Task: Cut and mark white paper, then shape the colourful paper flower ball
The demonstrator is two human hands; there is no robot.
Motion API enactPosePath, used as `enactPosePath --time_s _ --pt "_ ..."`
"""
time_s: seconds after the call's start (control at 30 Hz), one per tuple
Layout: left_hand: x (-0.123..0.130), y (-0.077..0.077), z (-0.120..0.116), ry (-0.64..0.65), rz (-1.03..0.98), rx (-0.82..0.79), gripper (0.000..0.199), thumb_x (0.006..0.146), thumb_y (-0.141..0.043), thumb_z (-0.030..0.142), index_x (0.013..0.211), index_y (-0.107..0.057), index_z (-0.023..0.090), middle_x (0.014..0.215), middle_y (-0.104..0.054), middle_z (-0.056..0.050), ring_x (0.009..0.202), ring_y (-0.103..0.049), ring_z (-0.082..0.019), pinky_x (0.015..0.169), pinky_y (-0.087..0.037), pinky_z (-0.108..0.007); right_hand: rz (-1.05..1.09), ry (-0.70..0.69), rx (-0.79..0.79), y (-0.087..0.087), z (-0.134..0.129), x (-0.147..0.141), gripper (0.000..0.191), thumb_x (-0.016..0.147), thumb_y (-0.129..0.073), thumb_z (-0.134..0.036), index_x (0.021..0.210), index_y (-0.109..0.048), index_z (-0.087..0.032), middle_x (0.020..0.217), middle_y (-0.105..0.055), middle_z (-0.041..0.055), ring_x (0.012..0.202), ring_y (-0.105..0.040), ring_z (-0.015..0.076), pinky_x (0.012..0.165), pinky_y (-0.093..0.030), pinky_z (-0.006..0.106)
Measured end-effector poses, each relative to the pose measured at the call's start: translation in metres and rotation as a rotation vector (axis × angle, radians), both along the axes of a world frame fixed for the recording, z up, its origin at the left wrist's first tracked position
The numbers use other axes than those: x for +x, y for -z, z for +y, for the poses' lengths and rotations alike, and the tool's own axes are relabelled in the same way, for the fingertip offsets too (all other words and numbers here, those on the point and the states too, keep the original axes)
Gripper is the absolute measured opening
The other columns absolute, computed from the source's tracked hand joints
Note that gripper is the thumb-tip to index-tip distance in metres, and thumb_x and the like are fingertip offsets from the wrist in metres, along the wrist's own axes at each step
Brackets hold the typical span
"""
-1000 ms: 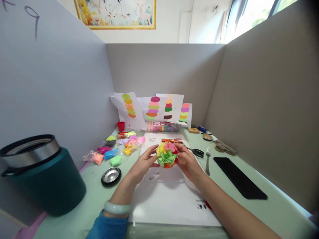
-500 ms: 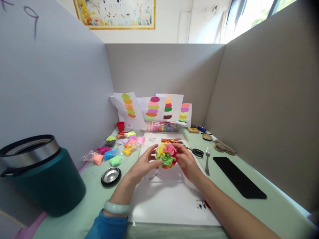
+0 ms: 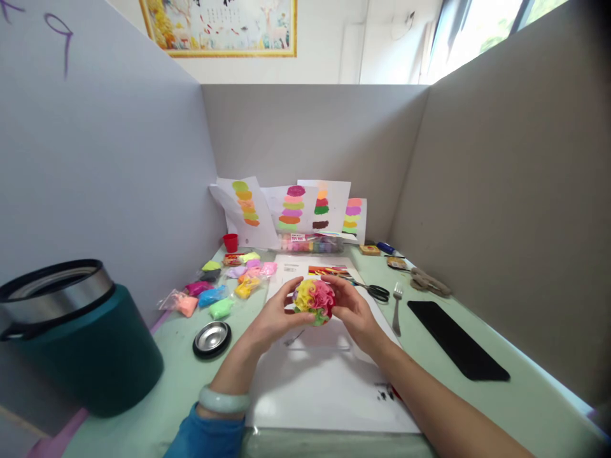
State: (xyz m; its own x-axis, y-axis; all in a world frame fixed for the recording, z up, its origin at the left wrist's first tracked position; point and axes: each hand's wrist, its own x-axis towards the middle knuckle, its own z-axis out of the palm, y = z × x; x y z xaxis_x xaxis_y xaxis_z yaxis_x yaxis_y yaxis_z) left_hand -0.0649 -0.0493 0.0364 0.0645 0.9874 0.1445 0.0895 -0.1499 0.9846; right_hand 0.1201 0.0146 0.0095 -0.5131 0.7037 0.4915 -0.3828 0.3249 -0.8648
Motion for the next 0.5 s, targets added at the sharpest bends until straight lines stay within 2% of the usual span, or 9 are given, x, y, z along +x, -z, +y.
enactPosePath --time_s 0.1,0.27,0.37,0.5 --pt "0.0003 0.0012 -0.0003 0.042 -0.001 0.042 0.085 0.065 -0.078 0.024 0.139 -0.037 0.027 0.139 -0.042 -0.010 0.117 -0.049 -0.028 0.092 -0.047 -0.040 0.016 0.004 0.038 0.0007 0.0009 0.0006 0.050 0.077 -0.065 -0.031 0.125 -0.050 -0.026 0.131 -0.052 0.0095 0.117 -0.051 0.0287 0.098 -0.042 0.046" --pt "0.0005 0.0029 0.0025 -0.006 0.048 0.155 0.085 0.068 -0.074 0.021 0.141 -0.033 0.026 0.137 -0.042 -0.014 0.125 -0.042 -0.029 0.091 -0.048 -0.039 0.026 0.023 0.078 0.0003 0.0022 0.0027 0.054 0.074 -0.066 -0.037 0.125 -0.051 -0.028 0.143 -0.039 0.0059 0.132 -0.035 0.0320 0.106 -0.034 0.048" --pt "0.0009 0.0052 0.0052 -0.016 0.108 0.263 0.078 0.071 -0.071 0.019 0.139 -0.035 0.026 0.134 -0.044 -0.013 0.126 -0.040 -0.028 0.092 -0.047 -0.039 -0.033 0.039 0.080 -0.0012 0.0000 0.0027 0.059 0.077 -0.065 -0.040 0.132 -0.046 -0.029 0.146 -0.035 0.0055 0.133 -0.034 0.0314 0.107 -0.033 0.049" --pt "0.0020 0.0085 0.0073 -0.050 0.225 0.419 0.071 0.075 -0.066 0.017 0.138 -0.036 0.027 0.131 -0.046 -0.012 0.124 -0.043 -0.026 0.090 -0.048 -0.039 -0.120 0.135 0.071 0.0018 -0.0028 -0.0011 0.075 0.071 -0.073 -0.037 0.138 -0.039 -0.030 0.147 -0.033 0.0062 0.134 -0.033 0.0311 0.107 -0.032 0.048"
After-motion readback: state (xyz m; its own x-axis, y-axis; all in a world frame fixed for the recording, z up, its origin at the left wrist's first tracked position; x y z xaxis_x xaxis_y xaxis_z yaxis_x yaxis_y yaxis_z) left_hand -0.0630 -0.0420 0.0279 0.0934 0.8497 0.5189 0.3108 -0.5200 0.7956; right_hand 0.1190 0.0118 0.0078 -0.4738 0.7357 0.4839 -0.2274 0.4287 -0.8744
